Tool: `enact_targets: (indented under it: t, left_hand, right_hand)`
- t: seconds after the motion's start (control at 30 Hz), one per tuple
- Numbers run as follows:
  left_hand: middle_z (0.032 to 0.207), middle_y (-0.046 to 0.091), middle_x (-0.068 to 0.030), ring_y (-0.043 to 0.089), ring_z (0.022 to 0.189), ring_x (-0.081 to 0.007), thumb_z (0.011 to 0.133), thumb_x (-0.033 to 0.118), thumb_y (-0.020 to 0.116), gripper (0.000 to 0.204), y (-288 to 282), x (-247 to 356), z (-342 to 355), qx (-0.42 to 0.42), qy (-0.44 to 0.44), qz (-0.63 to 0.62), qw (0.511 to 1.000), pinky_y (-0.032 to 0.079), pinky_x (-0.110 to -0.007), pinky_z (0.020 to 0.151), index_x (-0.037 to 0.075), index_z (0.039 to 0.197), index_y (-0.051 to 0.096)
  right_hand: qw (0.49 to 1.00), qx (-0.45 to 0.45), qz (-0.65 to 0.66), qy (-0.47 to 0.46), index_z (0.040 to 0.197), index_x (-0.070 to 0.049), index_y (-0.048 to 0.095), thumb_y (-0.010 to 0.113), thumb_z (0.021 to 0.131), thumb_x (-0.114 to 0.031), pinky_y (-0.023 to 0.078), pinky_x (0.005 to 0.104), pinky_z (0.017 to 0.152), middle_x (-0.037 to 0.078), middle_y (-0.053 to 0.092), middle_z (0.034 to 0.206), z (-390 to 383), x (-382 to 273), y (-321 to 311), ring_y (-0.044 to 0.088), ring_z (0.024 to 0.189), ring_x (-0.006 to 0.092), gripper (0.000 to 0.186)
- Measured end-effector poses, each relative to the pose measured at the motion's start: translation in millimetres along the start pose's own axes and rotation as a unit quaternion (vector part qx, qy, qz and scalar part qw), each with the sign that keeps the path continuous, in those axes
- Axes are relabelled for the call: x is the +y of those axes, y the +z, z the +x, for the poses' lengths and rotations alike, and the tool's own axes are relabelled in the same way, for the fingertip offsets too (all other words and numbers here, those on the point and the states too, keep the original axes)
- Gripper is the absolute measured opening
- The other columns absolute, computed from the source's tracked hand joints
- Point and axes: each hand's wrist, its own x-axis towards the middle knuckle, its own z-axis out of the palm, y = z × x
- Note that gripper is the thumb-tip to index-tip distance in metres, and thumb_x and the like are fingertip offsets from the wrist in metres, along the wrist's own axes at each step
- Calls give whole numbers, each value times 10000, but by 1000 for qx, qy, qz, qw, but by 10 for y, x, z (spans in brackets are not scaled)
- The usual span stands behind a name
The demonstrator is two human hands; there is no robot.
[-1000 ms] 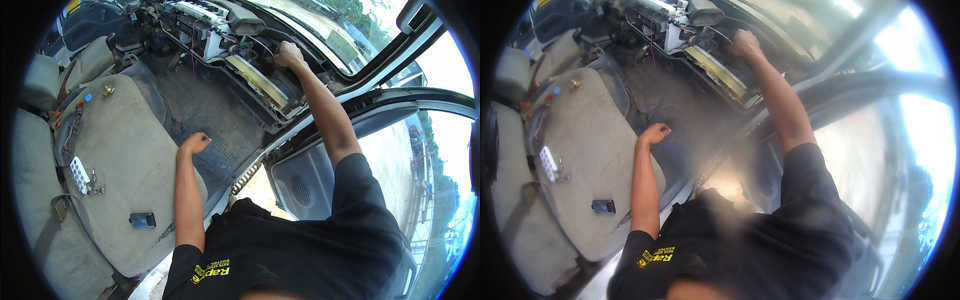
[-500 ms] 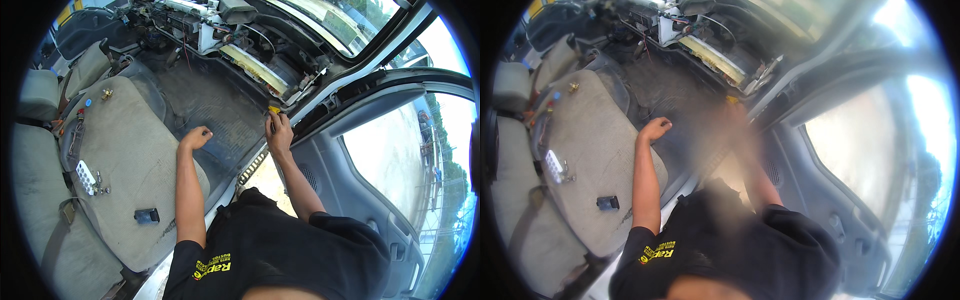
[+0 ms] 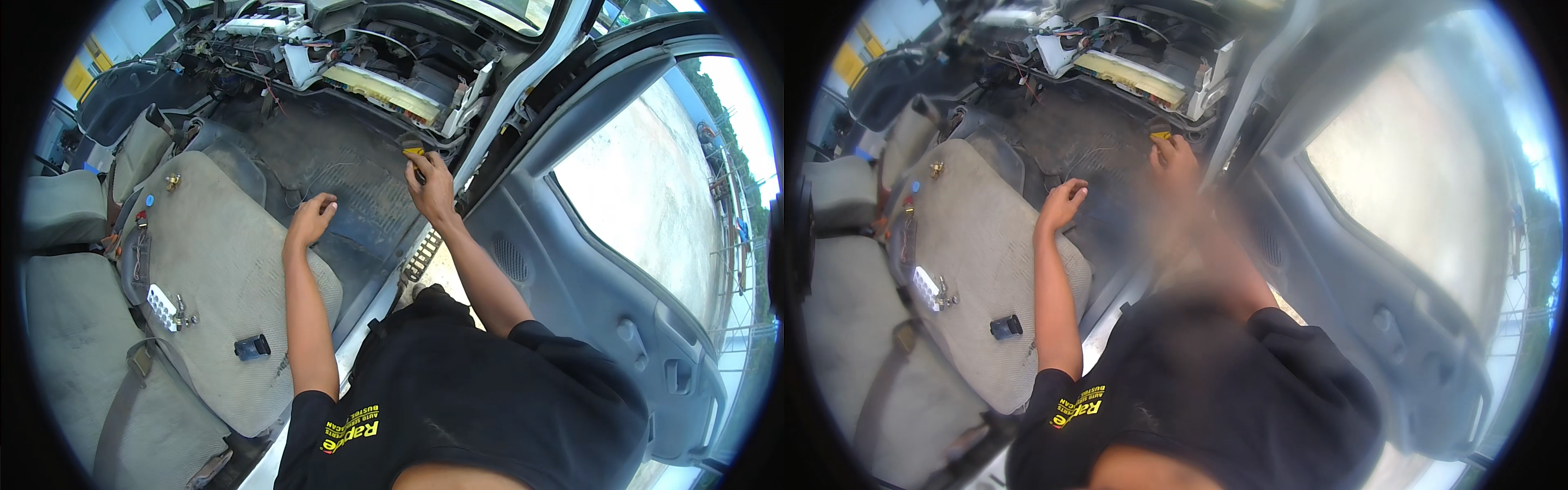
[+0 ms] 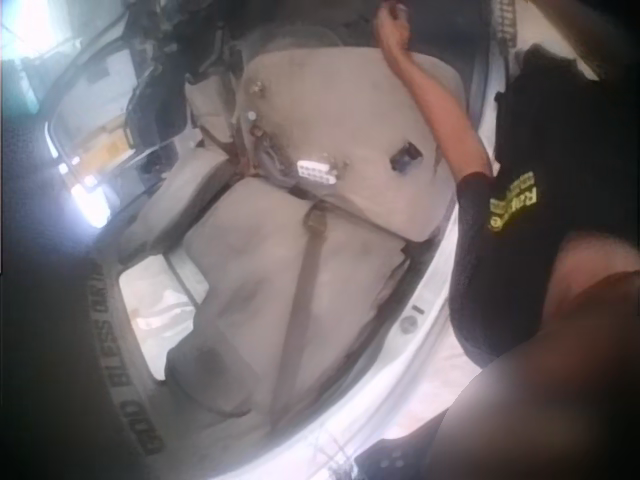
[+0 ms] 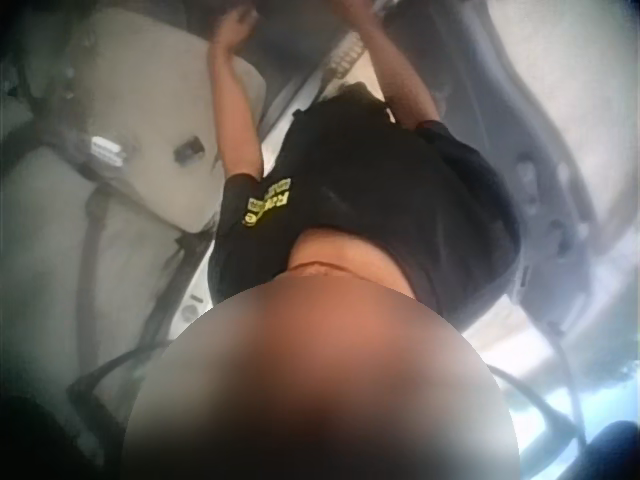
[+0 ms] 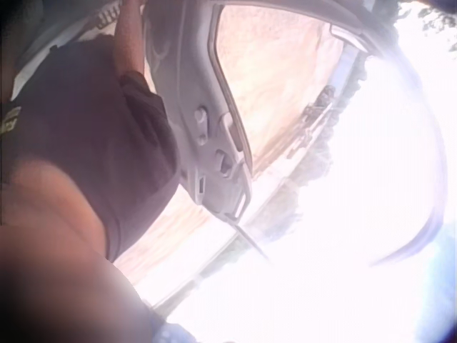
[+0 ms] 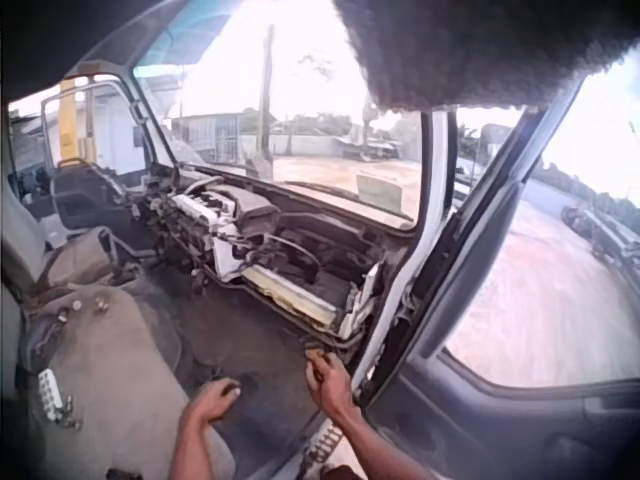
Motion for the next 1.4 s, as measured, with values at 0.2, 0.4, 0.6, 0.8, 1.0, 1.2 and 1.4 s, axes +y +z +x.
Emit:
enact_targets:
  t: [0.2,0.4,0.6,0.8,1.0,1.2,1.4]
  left_hand:
    - [1113,850,-139,806,972,-268,1141,260,671,334,4,337,-480,168,14,-117,979,627,-435,917,81,1411,751]
    - [1086,862,-134,832,958,-275,1137,245,661,327,79,383,-405,116,25,-28,993,633,-428,886,108,1421,749]
    - [1091,867,-130,839,994,-298,1132,270,665,322,98,395,-425,100,2,-6,995,632,-446,902,133,1408,760]
    - [1085,862,-141,835,1006,-327,1125,276,668,305,112,425,-423,84,18,41,995,627,-467,911,123,1366,774]
    - [1104,855,-169,829,1017,-357,1116,278,674,311,119,427,-457,81,14,40,996,626,-473,922,128,1370,774]
    - [1109,852,-184,826,1023,-363,1113,283,675,314,127,435,-445,85,20,51,995,625,-484,930,128,1368,775]
    - [1121,852,-177,825,1032,-366,1115,286,667,318,120,454,-476,67,17,82,994,623,-496,934,122,1367,771]
  right_hand:
    - [983,132,-56,116,1222,-35,860,749,1039,-122,596,418,845,192,746,957,-201,100,-899,757,840,346,231]
    - [982,145,-71,100,1247,16,839,792,1020,-201,600,422,844,246,773,971,195,43,-669,789,877,372,318]
    - [992,19,-29,117,1267,22,829,795,1009,-210,590,465,810,269,762,978,128,105,-682,762,851,430,348]
    - [995,33,-41,85,1246,35,823,783,1013,-184,574,482,794,277,743,977,252,133,-682,746,860,439,322]
    - [989,133,-48,52,1283,14,813,770,1015,-198,589,530,850,262,722,973,237,188,-652,749,908,460,344]
    - [996,38,-60,47,1310,32,792,753,1029,-184,589,519,863,258,720,1048,279,263,-738,734,928,464,357]
    - [999,-22,17,33,1285,28,812,743,1030,-166,580,501,849,256,737,1040,219,236,-745,736,934,454,328]
